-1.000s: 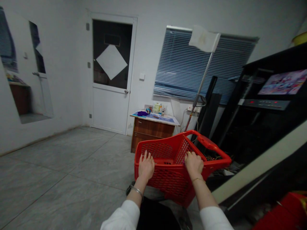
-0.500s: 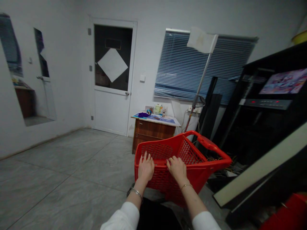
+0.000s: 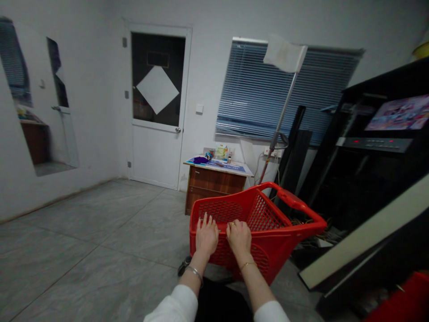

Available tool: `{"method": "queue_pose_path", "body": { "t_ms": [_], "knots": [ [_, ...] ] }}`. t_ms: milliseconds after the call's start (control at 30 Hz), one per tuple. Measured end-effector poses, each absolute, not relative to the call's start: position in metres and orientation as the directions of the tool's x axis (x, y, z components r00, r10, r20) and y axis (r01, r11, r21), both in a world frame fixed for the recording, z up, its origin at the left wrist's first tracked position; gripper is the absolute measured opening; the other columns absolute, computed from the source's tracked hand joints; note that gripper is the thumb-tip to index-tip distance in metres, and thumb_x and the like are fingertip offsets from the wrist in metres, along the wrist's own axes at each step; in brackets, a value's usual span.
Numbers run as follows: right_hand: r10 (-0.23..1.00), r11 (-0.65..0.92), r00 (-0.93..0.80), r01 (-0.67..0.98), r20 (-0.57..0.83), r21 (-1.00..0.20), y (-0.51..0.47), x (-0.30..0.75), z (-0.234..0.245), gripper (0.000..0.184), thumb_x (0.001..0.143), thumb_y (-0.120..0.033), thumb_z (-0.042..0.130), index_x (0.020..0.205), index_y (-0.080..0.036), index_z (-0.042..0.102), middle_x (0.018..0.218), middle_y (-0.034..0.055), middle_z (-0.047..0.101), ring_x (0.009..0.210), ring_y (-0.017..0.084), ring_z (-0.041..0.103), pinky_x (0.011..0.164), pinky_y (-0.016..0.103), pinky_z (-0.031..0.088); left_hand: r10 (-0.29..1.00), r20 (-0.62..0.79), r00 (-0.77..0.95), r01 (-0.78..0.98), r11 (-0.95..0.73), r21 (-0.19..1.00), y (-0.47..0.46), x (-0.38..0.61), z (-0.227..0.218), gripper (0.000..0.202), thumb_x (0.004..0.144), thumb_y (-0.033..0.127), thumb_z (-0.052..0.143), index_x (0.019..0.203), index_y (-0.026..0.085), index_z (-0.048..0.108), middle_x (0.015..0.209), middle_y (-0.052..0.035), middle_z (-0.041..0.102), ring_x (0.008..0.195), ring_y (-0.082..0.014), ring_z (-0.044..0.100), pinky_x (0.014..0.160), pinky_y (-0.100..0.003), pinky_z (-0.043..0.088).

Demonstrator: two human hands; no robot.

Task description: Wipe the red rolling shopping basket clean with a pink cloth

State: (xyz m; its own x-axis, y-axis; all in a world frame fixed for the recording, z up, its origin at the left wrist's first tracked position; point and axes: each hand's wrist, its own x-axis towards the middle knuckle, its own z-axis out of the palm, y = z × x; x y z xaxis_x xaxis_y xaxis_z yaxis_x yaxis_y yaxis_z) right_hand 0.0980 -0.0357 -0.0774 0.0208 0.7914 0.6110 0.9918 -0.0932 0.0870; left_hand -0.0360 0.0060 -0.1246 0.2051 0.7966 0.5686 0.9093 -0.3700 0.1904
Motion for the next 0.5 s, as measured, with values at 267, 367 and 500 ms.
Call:
{"method": "queue_pose_path", "body": {
  "t_ms": [267,367,500],
  "knots": [
    [0.820,-0.192,0.111,0.978,0.562,0.086,-0.042,0.209,-0.040,0.036,0.098,-0.033,0.042,0.094,-0.020,0.075,0.094,0.0075,0.069,0.088,0.018,0.057,0.077,0.028,0.037,0.820,0.524,0.230,0.910,-0.372,0.181,0.007,-0.043,-0.115,0.046,0.097,0.025,0.030,0.124,0.015,0.066,0.142,-0.0089,0.056,0.145,-0.0290,0.030,0.119,-0.049,0.024],
    [0.774,-0.294,0.193,0.953,0.603,0.073,-0.044,0.242,-0.030,0.036,0.098,-0.035,0.042,0.098,-0.019,0.075,0.096,0.0085,0.069,0.088,0.019,0.056,0.076,0.029,0.037,0.819,0.532,0.216,0.908,-0.369,0.200,0.008,-0.038,-0.117,0.046,0.097,0.027,0.031,0.124,0.016,0.066,0.141,-0.0082,0.057,0.145,-0.0285,0.031,0.119,-0.049,0.024],
    [0.748,-0.297,0.182,0.952,0.638,0.076,-0.037,0.191,-0.049,0.033,0.095,-0.030,0.045,0.090,-0.016,0.075,0.091,0.0110,0.068,0.084,0.019,0.056,0.072,0.030,0.037,0.811,0.547,0.207,0.908,-0.367,0.200,0.009,-0.032,-0.122,0.044,0.096,0.028,0.034,0.124,0.018,0.066,0.141,-0.0087,0.057,0.145,-0.0283,0.031,0.118,-0.051,0.023]
  ]
}}
